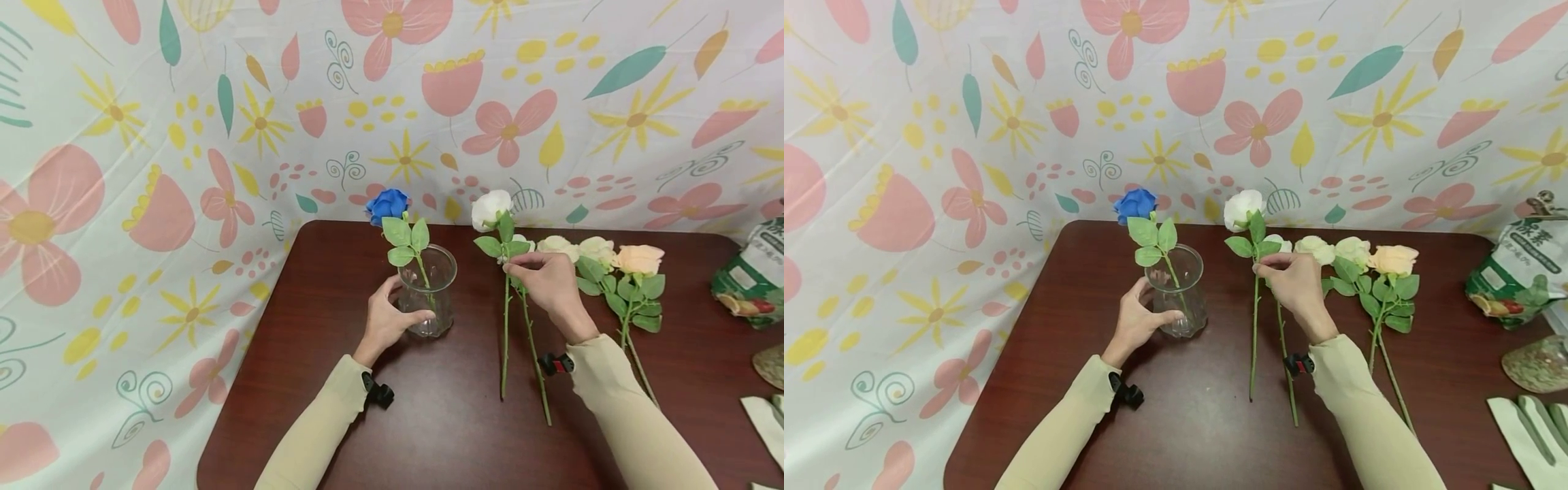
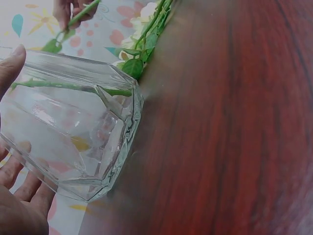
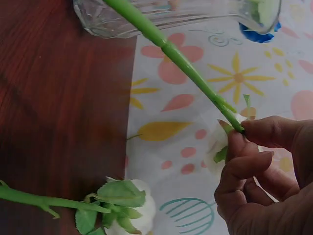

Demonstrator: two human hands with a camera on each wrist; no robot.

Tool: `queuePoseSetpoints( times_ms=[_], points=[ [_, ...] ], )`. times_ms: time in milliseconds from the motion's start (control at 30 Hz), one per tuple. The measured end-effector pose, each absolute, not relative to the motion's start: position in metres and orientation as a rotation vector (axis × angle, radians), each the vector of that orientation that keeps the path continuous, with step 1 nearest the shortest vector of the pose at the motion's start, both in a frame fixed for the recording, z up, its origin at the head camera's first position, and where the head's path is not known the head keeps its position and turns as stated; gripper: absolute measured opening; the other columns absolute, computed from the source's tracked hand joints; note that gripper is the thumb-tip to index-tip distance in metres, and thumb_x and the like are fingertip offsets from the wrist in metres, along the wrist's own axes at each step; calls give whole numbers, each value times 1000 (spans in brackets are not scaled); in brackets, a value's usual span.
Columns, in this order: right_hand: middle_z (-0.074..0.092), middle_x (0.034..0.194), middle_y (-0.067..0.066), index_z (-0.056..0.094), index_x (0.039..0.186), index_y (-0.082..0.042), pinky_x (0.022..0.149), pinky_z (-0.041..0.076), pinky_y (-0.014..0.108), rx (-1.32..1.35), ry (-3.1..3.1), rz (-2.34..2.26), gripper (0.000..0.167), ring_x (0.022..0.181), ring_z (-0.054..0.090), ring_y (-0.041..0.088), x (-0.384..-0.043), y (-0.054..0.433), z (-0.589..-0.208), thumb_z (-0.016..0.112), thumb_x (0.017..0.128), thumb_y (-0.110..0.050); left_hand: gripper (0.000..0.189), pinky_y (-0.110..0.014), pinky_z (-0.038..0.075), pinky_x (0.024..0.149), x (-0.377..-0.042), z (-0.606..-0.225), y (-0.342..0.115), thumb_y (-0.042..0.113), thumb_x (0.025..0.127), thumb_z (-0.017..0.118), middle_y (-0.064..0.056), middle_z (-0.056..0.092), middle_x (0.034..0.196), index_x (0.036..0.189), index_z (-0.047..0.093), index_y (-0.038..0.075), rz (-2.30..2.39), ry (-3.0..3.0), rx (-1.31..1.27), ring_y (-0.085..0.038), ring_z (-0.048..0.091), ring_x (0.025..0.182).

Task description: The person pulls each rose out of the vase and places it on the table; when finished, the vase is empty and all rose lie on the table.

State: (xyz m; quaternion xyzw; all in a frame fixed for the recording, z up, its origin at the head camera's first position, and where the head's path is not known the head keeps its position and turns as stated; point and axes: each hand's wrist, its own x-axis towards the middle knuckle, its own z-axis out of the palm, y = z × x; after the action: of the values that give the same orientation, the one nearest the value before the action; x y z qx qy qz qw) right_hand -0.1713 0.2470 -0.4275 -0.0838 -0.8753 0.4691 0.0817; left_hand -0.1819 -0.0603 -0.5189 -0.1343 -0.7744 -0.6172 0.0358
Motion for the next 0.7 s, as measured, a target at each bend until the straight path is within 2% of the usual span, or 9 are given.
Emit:
queuePoseSetpoints(
  times_ms=[133, 200, 267, 333, 400, 467, 600, 700],
  points=[
    [84, 109, 7, 87, 108, -4, 74, 46, 18, -263, -2707, 1338, 24, 102, 62, 12, -176, 245, -433, 83, 94, -23, 85, -50, 57, 117, -182, -519, -60, 46, 72, 103, -8, 71, 144, 144, 68, 17, -1892, -2378, -422, -31, 65, 139],
    [82, 113, 15, 87, 109, -4, 72, 47, 19, -258, -2757, 1310, 24, 100, 63, 15, -177, 245, -434, 81, 94, -23, 88, -50, 57, 117, -182, -519, -60, 51, 72, 102, -8, 71, 144, 145, 68, 16, -1892, -2375, -427, -32, 65, 139],
    [83, 104, 13, 86, 110, -4, 67, 49, 22, -256, -2808, 1323, 25, 89, 65, 13, -179, 244, -436, 80, 95, -23, 91, -51, 57, 117, -182, -519, -60, 55, 71, 101, -9, 71, 144, 145, 67, 16, -1893, -2371, -430, -32, 65, 139],
    [82, 88, 5, 86, 111, -3, 63, 50, 24, -249, -2856, 1344, 26, 78, 65, 9, -180, 244, -438, 78, 96, -22, 92, -51, 57, 117, -182, -519, -61, 58, 70, 101, -9, 71, 144, 145, 67, 16, -1892, -2369, -429, -32, 65, 138],
    [79, 76, 0, 85, 112, -1, 59, 51, 26, -241, -2891, 1378, 26, 69, 64, 6, -181, 243, -441, 77, 97, -21, 91, -50, 57, 117, -183, -520, -61, 56, 70, 102, -9, 71, 144, 145, 67, 16, -1890, -2371, -427, -32, 65, 139],
    [78, 72, -4, 84, 112, 0, 58, 52, 25, -235, -2917, 1389, 26, 67, 67, 6, -182, 242, -443, 76, 98, -20, 89, -49, 57, 117, -183, -520, -61, 51, 71, 103, -8, 71, 144, 145, 67, 16, -1886, -2377, -424, -31, 65, 139],
    [80, 72, 2, 84, 111, 2, 59, 54, 22, -235, -2946, 1351, 26, 65, 72, 9, -182, 240, -449, 77, 97, -18, 86, -49, 57, 117, -182, -519, -61, 43, 72, 104, -7, 71, 145, 145, 67, 17, -1882, -2383, -419, -30, 65, 139],
    [81, 73, 5, 84, 111, 2, 59, 53, 22, -248, -2966, 1294, 27, 63, 73, 7, -183, 240, -452, 79, 96, -19, 87, -49, 57, 117, -182, -519, -61, 47, 71, 103, -7, 71, 144, 145, 67, 16, -1890, -2374, -420, -30, 65, 139]
  ],
)
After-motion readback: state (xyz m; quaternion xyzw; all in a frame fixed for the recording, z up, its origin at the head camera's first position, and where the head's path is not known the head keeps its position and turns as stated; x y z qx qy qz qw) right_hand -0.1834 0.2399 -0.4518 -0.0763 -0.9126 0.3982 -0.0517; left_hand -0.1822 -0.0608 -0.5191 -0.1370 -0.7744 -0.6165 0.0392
